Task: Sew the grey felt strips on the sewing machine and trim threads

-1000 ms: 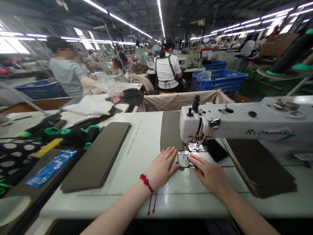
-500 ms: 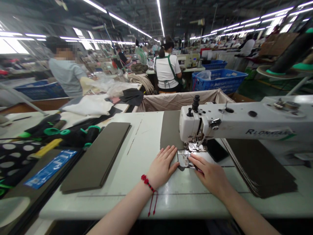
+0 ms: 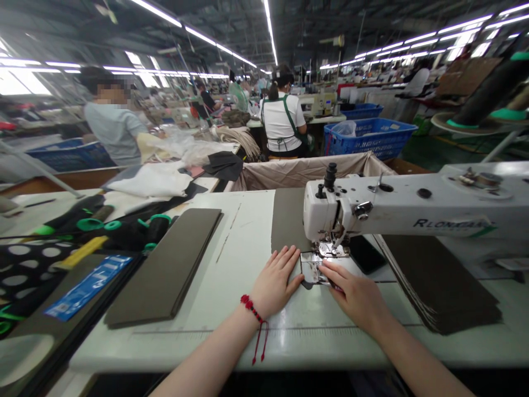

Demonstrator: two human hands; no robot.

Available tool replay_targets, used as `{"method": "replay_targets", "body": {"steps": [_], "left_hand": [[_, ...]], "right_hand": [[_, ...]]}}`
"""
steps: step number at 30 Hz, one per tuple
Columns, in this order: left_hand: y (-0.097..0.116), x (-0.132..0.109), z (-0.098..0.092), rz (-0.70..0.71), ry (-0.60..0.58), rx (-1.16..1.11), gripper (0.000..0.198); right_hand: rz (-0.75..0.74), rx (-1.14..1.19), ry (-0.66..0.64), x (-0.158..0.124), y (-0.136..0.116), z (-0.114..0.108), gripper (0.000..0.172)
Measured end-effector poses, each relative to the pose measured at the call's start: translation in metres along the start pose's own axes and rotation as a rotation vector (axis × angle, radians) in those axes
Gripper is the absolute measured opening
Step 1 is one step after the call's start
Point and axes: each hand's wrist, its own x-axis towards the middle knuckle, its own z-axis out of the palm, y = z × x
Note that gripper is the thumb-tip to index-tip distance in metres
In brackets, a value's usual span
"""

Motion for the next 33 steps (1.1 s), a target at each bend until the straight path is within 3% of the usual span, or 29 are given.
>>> {"method": "replay_targets", "body": {"steps": [11, 20, 24, 27, 30, 33], "left_hand": [[-0.001, -0.001, 0.003, 0.003, 0.029, 0.015, 0.053], [-0.003, 0.000, 0.012, -0.016, 0.062, 0.061, 0.063], [-0.001, 0.003, 0.003, -0.051, 0.086, 0.102, 0.058], [0.000, 0.006, -0.011, -0.159, 0.129, 0.163, 0.048], [-0.002, -0.004, -0.021, -0.279, 0.154, 0.245, 0.045], [-0.002, -0.036, -0.023, -0.329, 0.139, 0.312, 0.042]], "right_hand": [[0.002, 0.039, 0.005, 0.000, -0.002, -0.003, 0.052], [0.029, 0.060, 0.014, -0.001, -0.005, -0.008, 0.049], [0.043, 0.083, 0.025, -0.003, -0.006, -0.008, 0.049], [0.048, 0.092, 0.044, -0.005, -0.007, -0.009, 0.047], [0.046, 0.111, 0.061, -0.004, -0.007, -0.011, 0.045], [0.040, 0.155, 0.077, -0.006, -0.006, -0.019, 0.041]]}}
